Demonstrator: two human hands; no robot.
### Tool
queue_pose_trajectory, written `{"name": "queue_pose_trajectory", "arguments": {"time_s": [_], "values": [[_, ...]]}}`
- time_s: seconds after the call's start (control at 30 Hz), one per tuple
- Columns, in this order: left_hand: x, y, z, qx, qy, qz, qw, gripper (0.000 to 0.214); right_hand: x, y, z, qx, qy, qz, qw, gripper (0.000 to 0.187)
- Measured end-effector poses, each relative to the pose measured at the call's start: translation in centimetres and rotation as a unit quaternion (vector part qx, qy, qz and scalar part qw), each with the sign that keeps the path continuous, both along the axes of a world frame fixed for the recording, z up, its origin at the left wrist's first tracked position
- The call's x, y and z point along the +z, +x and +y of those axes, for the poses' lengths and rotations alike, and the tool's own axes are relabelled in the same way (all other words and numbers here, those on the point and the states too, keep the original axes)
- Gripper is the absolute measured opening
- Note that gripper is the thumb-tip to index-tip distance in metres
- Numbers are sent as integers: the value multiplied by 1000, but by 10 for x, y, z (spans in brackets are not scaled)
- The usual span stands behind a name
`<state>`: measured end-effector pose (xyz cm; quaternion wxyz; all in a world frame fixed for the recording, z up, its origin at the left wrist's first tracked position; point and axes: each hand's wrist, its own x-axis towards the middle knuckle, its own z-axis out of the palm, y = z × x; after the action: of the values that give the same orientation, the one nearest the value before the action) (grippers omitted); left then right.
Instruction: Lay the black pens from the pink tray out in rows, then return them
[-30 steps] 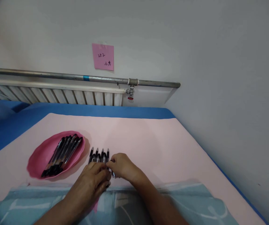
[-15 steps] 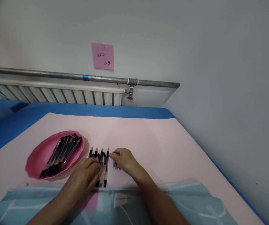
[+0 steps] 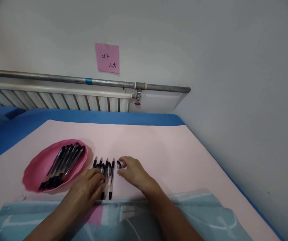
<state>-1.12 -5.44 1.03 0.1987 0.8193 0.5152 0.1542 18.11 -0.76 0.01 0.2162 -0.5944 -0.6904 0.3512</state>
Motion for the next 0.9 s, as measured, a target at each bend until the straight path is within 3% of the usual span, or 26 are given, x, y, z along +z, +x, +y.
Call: {"name": "queue_pose_trajectory", "arguments": {"time_s": [0.1, 0.43, 0.6, 0.73, 0.9], "values": [[-1, -2, 0, 0, 2, -3, 1000, 20, 5, 2, -2, 34, -8, -5, 999, 44], [-1, -2, -1, 2, 0, -12, 1000, 19, 14, 4, -6, 106, -26, -5, 994, 23], [0, -2, 0, 1, 1, -12, 1000, 19, 9, 1, -4, 70, -33, -10, 997, 41], [0, -2, 0, 0, -2, -11, 1000, 19, 9, 1, 0, 119, -15, -28, 992, 16], [1, -2, 0, 0, -9, -12, 1000, 18, 9, 3, 1, 128, 6, -36, 991, 15]]}}
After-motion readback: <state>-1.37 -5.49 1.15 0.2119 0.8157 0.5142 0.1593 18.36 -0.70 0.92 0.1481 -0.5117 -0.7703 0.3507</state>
